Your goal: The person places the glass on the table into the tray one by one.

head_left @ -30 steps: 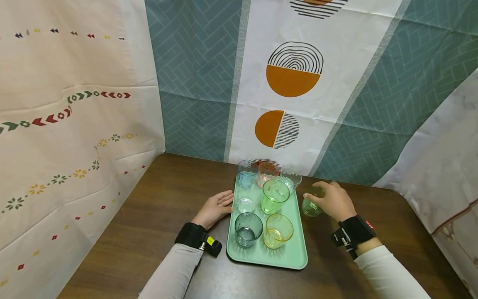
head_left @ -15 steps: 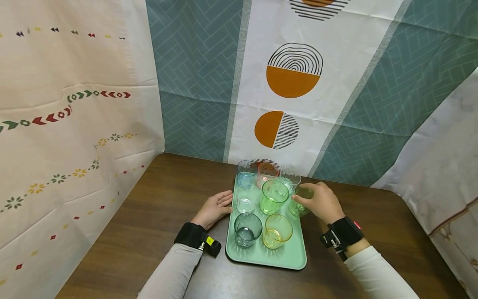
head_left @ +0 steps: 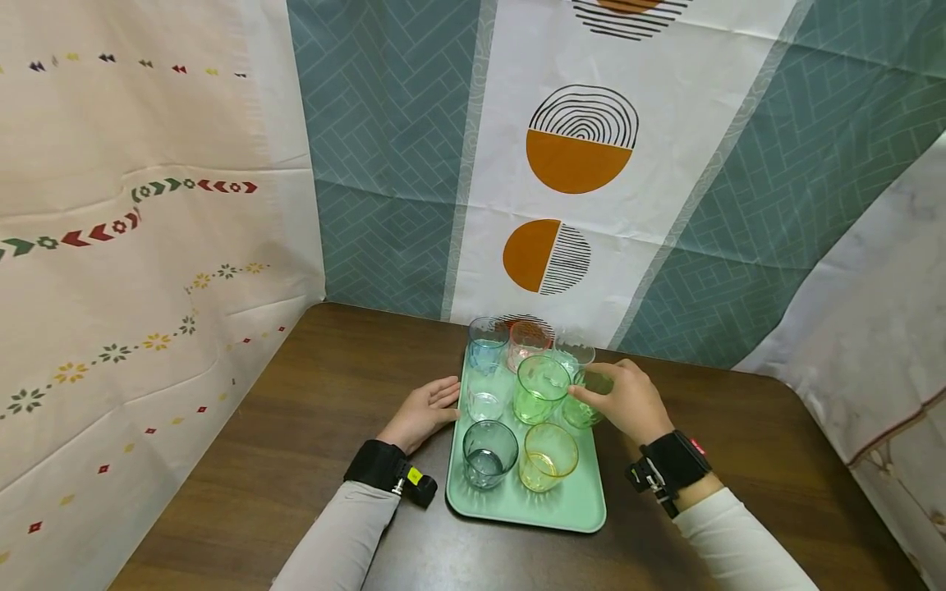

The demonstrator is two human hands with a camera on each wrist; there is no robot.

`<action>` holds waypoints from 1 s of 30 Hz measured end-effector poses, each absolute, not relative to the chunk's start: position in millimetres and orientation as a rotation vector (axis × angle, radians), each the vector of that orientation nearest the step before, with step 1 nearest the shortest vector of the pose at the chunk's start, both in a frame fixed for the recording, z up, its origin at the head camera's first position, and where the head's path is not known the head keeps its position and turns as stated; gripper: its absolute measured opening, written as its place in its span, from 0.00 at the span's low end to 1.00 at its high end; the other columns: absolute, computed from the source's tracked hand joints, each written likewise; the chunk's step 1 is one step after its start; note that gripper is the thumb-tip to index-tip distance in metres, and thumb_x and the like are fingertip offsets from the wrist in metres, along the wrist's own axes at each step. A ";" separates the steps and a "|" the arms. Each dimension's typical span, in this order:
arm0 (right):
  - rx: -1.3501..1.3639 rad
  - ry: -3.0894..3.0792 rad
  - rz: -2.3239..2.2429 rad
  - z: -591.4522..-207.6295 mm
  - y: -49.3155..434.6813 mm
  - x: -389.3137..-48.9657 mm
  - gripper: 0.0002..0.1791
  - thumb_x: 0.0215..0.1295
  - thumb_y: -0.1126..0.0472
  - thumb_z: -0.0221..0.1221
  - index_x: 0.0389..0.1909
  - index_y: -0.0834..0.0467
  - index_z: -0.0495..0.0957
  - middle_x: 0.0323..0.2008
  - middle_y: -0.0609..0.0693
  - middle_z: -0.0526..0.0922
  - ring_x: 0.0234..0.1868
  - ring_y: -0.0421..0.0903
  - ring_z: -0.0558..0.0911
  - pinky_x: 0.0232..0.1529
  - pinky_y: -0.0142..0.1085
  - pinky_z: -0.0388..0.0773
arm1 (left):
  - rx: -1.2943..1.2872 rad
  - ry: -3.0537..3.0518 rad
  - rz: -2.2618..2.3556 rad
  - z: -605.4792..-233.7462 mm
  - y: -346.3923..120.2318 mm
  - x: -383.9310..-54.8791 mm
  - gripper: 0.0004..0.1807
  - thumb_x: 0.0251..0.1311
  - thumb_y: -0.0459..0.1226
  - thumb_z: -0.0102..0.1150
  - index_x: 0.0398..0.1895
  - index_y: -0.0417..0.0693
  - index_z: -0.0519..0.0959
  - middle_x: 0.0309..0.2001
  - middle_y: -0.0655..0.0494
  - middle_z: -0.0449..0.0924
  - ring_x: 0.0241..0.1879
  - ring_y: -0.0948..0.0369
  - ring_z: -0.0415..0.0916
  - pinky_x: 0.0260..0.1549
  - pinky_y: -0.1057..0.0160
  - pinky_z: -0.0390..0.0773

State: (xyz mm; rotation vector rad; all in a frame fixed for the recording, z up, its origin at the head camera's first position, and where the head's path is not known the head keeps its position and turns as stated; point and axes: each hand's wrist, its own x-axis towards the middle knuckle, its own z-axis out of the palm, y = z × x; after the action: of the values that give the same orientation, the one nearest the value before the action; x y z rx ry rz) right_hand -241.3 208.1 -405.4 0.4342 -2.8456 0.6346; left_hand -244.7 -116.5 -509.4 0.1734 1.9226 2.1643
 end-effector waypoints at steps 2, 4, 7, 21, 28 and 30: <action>0.444 -2.842 0.656 -406.4 206.4 -241.4 0.35 0.54 0.37 0.63 0.55 0.59 0.79 0.45 0.64 0.77 0.42 0.58 0.76 0.36 0.51 0.76 | 0.166 1.923 2.171 -510.0 -116.8 -244.9 0.36 0.56 0.19 0.56 0.70 0.35 0.58 0.69 0.35 0.61 0.67 0.48 0.61 0.62 0.49 0.67; 0.452 -2.842 0.685 -408.6 204.7 -241.5 0.35 0.54 0.37 0.63 0.55 0.59 0.79 0.46 0.64 0.78 0.44 0.59 0.76 0.38 0.53 0.77 | 0.159 1.919 2.173 -510.5 -117.1 -245.1 0.36 0.56 0.19 0.56 0.70 0.35 0.58 0.69 0.35 0.61 0.67 0.49 0.61 0.62 0.50 0.67; 0.449 -2.843 0.716 -412.4 203.2 -241.4 0.35 0.54 0.36 0.62 0.54 0.58 0.80 0.48 0.64 0.78 0.48 0.60 0.75 0.42 0.55 0.77 | 0.176 1.910 2.170 -510.5 -117.2 -244.9 0.36 0.56 0.19 0.55 0.70 0.34 0.58 0.69 0.35 0.61 0.67 0.48 0.60 0.62 0.50 0.67; 0.564 -2.839 0.733 -419.8 207.3 -243.6 0.34 0.54 0.39 0.64 0.57 0.56 0.78 0.47 0.63 0.76 0.47 0.60 0.75 0.42 0.54 0.77 | 0.212 1.877 2.181 -506.0 -117.1 -242.5 0.36 0.57 0.19 0.53 0.70 0.33 0.55 0.70 0.34 0.58 0.68 0.48 0.58 0.63 0.50 0.66; 0.568 -2.814 0.658 -425.5 199.4 -244.2 0.32 0.53 0.40 0.66 0.55 0.56 0.79 0.44 0.62 0.74 0.43 0.60 0.73 0.37 0.51 0.77 | 0.187 1.886 2.186 -505.5 -116.3 -242.9 0.36 0.57 0.19 0.54 0.70 0.33 0.56 0.69 0.34 0.59 0.68 0.49 0.58 0.63 0.50 0.66; 0.561 -2.816 0.639 -426.6 196.9 -243.4 0.32 0.52 0.41 0.66 0.54 0.57 0.79 0.44 0.62 0.74 0.42 0.59 0.72 0.37 0.50 0.77 | 0.182 1.890 2.186 -505.8 -116.3 -243.2 0.36 0.56 0.19 0.54 0.70 0.33 0.56 0.69 0.35 0.59 0.68 0.49 0.58 0.63 0.51 0.66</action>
State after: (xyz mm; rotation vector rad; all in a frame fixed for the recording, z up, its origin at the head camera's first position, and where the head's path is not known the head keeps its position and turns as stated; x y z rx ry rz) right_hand -243.4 196.9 -426.6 0.5614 -2.8165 0.6391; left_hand -243.2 -116.3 -505.8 0.1818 1.8903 2.1856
